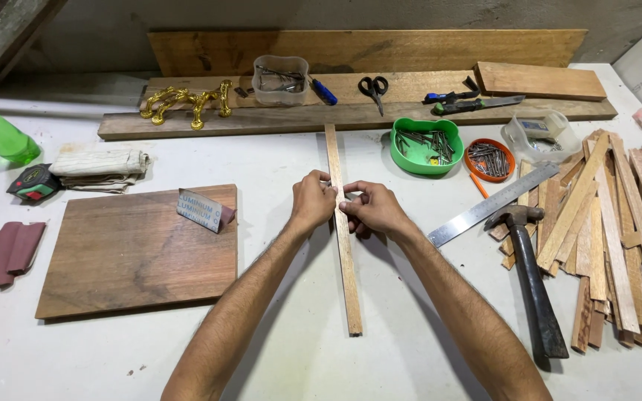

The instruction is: The person measures thin wooden strips against a metal ruler, marks a strip, sands small wood pieces by hand, and arranges the strips around the edges of a wooden board on the workbench to form a frame border.

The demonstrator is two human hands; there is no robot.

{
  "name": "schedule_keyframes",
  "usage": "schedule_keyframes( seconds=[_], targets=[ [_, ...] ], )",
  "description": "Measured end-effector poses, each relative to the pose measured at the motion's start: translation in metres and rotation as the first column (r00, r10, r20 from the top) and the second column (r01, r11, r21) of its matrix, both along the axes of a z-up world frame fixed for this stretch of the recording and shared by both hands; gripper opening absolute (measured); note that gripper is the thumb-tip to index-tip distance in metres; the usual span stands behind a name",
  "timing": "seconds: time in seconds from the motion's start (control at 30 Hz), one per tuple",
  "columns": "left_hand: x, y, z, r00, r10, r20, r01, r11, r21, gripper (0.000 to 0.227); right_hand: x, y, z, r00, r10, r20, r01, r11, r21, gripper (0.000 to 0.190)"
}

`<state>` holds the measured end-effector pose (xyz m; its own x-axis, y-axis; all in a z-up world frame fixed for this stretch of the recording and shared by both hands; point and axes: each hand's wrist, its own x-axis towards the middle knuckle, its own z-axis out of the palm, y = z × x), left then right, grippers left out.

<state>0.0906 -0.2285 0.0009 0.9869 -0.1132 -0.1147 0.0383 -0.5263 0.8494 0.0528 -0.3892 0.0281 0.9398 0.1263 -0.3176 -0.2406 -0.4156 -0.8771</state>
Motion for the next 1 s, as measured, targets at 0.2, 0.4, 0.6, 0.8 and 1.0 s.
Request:
schedule_keyframes(
  seconds=[0.2,0.4,0.6,0.8,1.0],
  targets=[
    [0.007,0.000,-0.009,0.998,0.041,0.043,-0.039,0.998,-0.044,0.036,0.004,0.007,-0.001,0.995,-0.073,0.072,0.077,0.995,-0.060,0.048],
    [0.007,0.024,-0.005,0.959,0.004,0.282,-0.013,1.000,0.027,0.037,0.029,-0.002,-0.025,0.913,0.007,0.409,0.106,0.962,-0.253,0.053],
    [-0.013,0.096,0.032,0.859,0.041,0.510,-0.075,0.996,0.045,0.030,0.030,0.057,0.013,0.914,0.097,0.394,-0.019,0.980,-0.197,0.049],
    [-0.038,0.192,0.055,0.763,0.189,0.618,-0.275,0.960,0.046,0.021,0.028,0.143,0.021,0.885,0.268,0.382,-0.213,0.960,-0.180,0.053],
    [-0.065,0.256,0.045,0.734,0.363,0.573,-0.452,0.892,0.014,0.025,0.033,0.207,0.001,0.886,0.386,0.257,-0.292,0.894,-0.339,0.052]
  ],
)
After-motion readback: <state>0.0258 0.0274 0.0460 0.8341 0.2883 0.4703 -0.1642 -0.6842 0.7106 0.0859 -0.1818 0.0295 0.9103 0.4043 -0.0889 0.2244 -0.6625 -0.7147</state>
